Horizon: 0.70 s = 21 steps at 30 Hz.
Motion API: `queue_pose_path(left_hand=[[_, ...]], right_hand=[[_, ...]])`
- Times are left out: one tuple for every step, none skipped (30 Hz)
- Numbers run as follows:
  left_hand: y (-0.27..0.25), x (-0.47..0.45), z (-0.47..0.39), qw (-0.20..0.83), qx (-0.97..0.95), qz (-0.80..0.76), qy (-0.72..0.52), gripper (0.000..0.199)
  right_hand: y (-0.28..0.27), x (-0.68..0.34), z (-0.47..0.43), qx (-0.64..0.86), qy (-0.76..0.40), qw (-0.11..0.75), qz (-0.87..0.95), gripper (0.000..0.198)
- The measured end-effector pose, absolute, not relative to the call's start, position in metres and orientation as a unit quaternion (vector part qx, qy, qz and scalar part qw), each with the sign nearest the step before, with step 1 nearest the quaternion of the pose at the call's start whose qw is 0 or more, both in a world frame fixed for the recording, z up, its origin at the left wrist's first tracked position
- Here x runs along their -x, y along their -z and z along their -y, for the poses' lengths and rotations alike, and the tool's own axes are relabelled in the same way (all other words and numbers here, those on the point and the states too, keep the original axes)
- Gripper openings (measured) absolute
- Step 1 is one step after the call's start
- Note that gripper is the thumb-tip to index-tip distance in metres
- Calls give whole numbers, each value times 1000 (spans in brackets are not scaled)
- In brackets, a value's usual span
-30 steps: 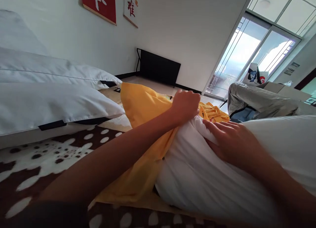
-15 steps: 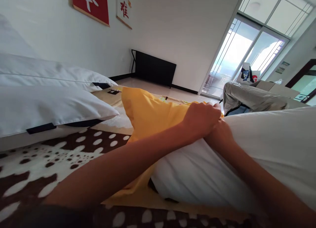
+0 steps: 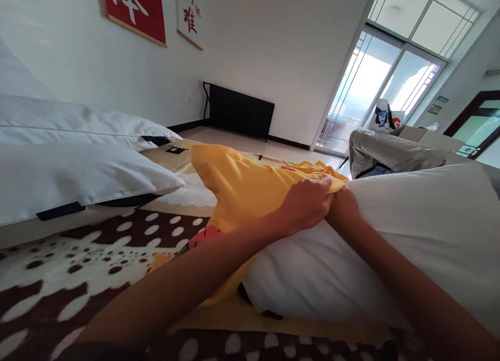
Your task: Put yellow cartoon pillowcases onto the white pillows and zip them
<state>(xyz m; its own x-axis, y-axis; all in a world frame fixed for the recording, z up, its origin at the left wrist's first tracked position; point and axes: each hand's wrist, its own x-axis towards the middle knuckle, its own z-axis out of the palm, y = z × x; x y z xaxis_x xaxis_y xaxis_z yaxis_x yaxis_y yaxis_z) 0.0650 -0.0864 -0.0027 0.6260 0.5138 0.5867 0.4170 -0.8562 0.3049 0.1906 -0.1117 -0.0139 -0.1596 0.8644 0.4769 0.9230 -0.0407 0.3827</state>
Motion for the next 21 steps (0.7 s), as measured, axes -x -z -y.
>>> queue_pose_path(left_hand=[[7,-63,82,86,-896,-264,-345,28],[10,-60,77,108,-892,-268,-346,29],[13,-55,71,135,-886,-267,-354,29],[15,-50,65,168,-878,-260,-366,28],[17,-44,59,202,-867,-246,-382,27],[18,-39,55,233,-858,-229,-397,27],[18,-34,53,256,-851,-210,-408,28],[18,-31,53,270,-849,-192,-412,30],[19,-29,54,273,-852,-178,-409,31],[19,-28,57,268,-859,-169,-402,32],[19,-29,60,257,-867,-165,-395,32],[19,-30,63,243,-874,-166,-388,32],[19,-32,66,225,-881,-174,-379,31],[19,-34,67,202,-887,-190,-368,30],[20,-36,66,171,-894,-212,-355,29],[20,-37,62,131,-899,-237,-344,27],[19,-39,57,86,-900,-263,-337,25],[19,-41,50,49,-897,-290,-331,26],[17,-42,42,26,-891,-313,-328,29],[15,-45,34,18,-886,-332,-324,33],[12,-48,26,25,-881,-347,-321,36]], right_hand=[[12,-193,115,649,307,47,695,27],[7,-196,120,645,288,53,706,28],[1,-201,126,632,261,64,727,30],[-8,-208,133,609,225,74,757,34],[-18,-217,140,586,189,91,783,39],[-29,-228,147,568,143,104,804,43],[-41,-240,152,564,97,112,812,44],[-50,-252,156,594,102,141,785,44],[-58,-263,157,631,126,149,751,49],[-62,-272,157,655,145,121,732,57],[-64,-278,155,673,165,89,716,62],[-62,-282,153,677,179,51,712,62],[-57,-281,150,671,191,18,716,55],[-51,-278,147,662,203,-5,721,45],[-44,-273,144,653,220,-19,724,37],[-38,-266,142,646,242,-27,723,34],[-31,-258,140,641,269,-32,719,33],[-26,-250,138,635,297,-37,713,33],[-23,-242,138,626,323,-40,709,32],[-20,-234,139,613,348,-42,708,32],[-19,-227,140,598,371,-42,710,31]])
